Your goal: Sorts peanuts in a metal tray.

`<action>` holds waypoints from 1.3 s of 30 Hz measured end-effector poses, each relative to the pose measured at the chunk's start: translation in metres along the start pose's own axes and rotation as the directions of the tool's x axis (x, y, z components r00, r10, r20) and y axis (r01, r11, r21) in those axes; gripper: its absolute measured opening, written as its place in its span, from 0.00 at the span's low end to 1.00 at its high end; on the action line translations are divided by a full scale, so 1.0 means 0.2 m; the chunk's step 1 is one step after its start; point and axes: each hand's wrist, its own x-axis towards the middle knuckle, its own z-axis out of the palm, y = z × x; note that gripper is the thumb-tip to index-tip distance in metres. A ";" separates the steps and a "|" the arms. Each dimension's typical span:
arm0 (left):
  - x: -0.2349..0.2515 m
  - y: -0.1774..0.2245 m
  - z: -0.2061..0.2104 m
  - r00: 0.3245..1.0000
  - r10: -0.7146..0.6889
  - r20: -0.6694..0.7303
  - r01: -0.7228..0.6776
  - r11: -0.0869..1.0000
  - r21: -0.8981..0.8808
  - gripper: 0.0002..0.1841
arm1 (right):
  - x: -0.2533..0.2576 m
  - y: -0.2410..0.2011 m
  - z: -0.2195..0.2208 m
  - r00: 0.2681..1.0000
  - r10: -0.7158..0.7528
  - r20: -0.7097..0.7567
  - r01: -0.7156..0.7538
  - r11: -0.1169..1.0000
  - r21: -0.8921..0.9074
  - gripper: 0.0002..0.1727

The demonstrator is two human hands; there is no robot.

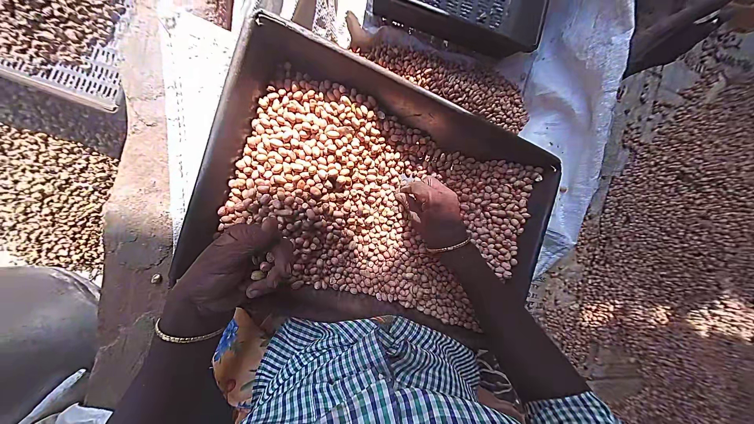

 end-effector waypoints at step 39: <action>0.01 0.01 0.01 1.000 0.017 -0.020 -0.014 0.989 0.146 0.24 | -0.08 -0.12 -0.04 0.974 0.086 0.208 -0.051 0.985 -0.166 0.13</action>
